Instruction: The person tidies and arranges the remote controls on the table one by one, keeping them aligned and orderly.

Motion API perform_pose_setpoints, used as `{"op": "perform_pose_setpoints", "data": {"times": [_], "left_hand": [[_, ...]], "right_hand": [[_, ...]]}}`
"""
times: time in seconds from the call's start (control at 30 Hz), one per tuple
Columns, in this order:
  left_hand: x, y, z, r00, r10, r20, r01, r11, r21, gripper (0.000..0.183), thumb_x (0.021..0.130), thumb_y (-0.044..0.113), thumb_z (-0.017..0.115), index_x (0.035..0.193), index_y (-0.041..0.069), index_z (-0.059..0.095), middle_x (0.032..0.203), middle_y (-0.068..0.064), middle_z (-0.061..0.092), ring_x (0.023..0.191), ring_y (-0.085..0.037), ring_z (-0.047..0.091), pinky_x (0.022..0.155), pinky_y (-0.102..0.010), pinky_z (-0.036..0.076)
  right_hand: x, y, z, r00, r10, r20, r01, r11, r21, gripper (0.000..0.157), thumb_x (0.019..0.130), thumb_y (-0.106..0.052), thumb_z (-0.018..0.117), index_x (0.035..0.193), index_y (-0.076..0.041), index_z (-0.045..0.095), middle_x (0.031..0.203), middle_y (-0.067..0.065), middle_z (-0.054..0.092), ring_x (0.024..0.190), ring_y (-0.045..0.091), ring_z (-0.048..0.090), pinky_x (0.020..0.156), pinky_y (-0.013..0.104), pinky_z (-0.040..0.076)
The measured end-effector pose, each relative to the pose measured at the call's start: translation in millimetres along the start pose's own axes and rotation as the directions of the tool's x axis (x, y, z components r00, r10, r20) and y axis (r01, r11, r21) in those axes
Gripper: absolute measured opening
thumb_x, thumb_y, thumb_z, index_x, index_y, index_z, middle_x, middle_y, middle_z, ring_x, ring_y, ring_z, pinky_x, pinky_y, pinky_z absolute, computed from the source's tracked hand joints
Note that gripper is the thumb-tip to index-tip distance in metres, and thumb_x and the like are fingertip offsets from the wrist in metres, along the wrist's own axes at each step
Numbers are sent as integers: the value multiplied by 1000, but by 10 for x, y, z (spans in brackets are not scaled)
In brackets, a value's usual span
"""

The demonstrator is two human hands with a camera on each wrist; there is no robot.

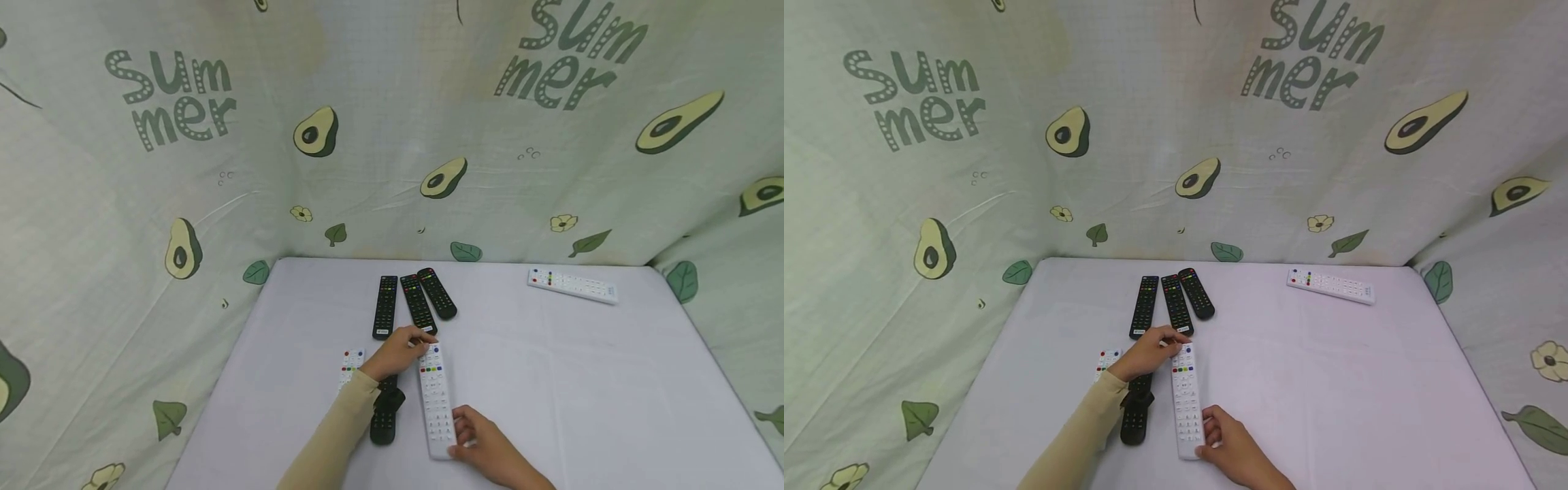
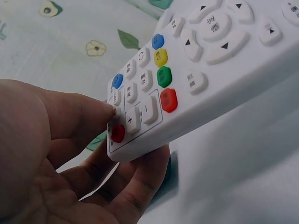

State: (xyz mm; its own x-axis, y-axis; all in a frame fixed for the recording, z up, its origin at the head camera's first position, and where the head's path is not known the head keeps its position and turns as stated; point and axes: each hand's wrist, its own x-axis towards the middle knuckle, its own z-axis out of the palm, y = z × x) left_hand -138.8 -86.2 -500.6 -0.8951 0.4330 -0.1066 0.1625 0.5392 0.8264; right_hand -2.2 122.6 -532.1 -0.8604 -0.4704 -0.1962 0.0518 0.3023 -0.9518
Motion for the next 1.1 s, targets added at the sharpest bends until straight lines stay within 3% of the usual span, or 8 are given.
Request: {"op": "perform_pose_setpoints", "data": {"times": [0.17,0.4,0.67,1.1], "left_hand": [[-16,-33,-1,1000,-6,0,6,999,33,19,90,12,57,104,17,69,100,6,60,89,-8,54,76,-27,46],[-12,-70,3,1000,-26,6,26,998,50,18,91,12,56,103,15,69,95,6,59,87,-10,53,75,-27,45],[6,-91,38,998,-66,18,63,992,107,18,91,11,55,102,15,69,93,6,57,82,-8,52,72,-25,46],[34,-108,53,992,-107,62,96,983,157,18,92,11,54,103,12,68,89,6,56,81,-9,52,73,-27,46]], "right_hand": [[34,-16,41,1000,11,-4,-11,999,-35,57,73,-12,75,119,5,46,89,3,57,75,11,56,65,24,48],[84,-23,118,999,-34,2,34,997,-69,63,73,-11,75,124,6,41,92,3,53,75,10,56,65,24,49],[115,-120,203,999,48,17,-48,998,-40,90,73,-14,75,141,6,21,97,7,49,78,15,55,61,26,49],[129,-142,236,1000,15,19,-14,997,-74,92,75,-17,73,142,9,16,101,9,46,81,15,53,61,25,49]]}}
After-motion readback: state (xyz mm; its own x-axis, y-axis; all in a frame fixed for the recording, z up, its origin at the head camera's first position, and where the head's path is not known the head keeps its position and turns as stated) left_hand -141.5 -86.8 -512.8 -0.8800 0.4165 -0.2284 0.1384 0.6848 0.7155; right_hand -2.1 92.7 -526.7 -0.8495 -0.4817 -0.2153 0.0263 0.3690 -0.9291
